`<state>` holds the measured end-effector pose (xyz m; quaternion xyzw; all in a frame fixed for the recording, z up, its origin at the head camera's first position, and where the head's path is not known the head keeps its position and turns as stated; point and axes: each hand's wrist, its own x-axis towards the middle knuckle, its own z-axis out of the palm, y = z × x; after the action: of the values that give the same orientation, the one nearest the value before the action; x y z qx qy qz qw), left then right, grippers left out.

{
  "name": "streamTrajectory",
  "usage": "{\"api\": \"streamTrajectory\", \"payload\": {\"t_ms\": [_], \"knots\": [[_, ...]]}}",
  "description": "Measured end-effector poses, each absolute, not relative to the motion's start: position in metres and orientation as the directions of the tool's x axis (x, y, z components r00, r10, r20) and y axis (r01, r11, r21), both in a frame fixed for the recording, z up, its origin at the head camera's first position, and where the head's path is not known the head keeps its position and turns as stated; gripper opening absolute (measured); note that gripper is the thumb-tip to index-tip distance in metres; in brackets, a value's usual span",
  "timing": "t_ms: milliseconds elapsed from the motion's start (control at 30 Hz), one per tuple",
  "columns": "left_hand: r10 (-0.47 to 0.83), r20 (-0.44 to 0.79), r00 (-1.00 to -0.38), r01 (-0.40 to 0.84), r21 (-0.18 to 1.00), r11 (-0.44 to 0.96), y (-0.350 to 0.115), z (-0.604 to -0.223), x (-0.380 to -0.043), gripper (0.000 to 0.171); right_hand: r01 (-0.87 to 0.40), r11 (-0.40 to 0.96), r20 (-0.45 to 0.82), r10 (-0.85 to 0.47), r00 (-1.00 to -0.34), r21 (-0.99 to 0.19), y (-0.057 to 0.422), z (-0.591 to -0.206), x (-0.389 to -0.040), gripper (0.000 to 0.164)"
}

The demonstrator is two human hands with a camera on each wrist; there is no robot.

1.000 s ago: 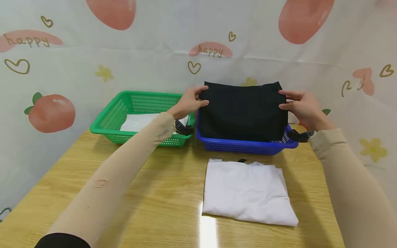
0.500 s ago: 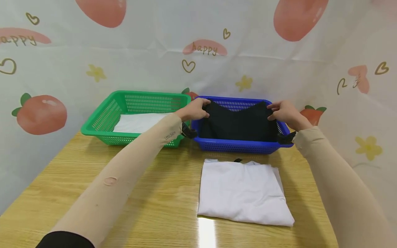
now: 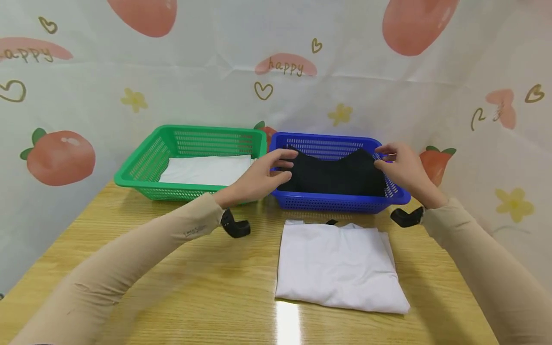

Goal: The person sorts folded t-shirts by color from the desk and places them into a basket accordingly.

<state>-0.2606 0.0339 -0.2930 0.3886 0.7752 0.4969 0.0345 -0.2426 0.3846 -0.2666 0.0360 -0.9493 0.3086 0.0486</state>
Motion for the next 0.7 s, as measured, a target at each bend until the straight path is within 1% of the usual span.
{"api": "streamTrajectory", "payload": {"t_ms": [100, 200, 300, 367, 467, 600, 700], "knots": [[0.654, 0.377, -0.656, 0.574, 0.812, 0.107, 0.022, -0.302, -0.239, 0.044, -0.182, 0.81, 0.234, -0.057, -0.971, -0.558, 0.378, -0.271, -0.219, 0.042], [0.677, 0.393, -0.622, 0.567, 0.822, 0.043, 0.01, -0.31, -0.223, 0.043, -0.274, 0.793, 0.368, -0.068, -0.927, -0.545, 0.374, -0.28, -0.195, 0.033], [0.696, 0.387, -0.604, 0.554, 0.832, 0.019, 0.001, -0.318, -0.211, 0.042, -0.337, 0.714, 0.439, -0.047, -0.897, -0.614, 0.375, -0.294, -0.172, 0.026], [0.701, 0.369, -0.61, 0.537, 0.844, 0.023, -0.005, -0.323, -0.204, 0.042, -0.341, 0.672, 0.431, -0.035, -0.902, -0.657, 0.378, -0.303, -0.158, 0.025], [0.695, 0.329, -0.639, 0.496, 0.867, 0.046, -0.014, -0.329, -0.197, 0.042, -0.315, 0.637, 0.379, -0.038, -0.924, -0.704, 0.383, -0.315, -0.144, 0.024], [0.693, 0.232, -0.682, 0.42, 0.901, 0.113, -0.022, -0.342, -0.192, 0.042, -0.263, 0.639, 0.306, -0.046, -0.951, -0.722, 0.386, -0.33, -0.137, 0.022], [0.713, 0.143, -0.686, 0.372, 0.912, 0.175, -0.023, -0.354, -0.191, 0.045, -0.242, 0.62, 0.257, -0.068, -0.964, -0.746, 0.387, -0.337, -0.136, 0.022]]}}
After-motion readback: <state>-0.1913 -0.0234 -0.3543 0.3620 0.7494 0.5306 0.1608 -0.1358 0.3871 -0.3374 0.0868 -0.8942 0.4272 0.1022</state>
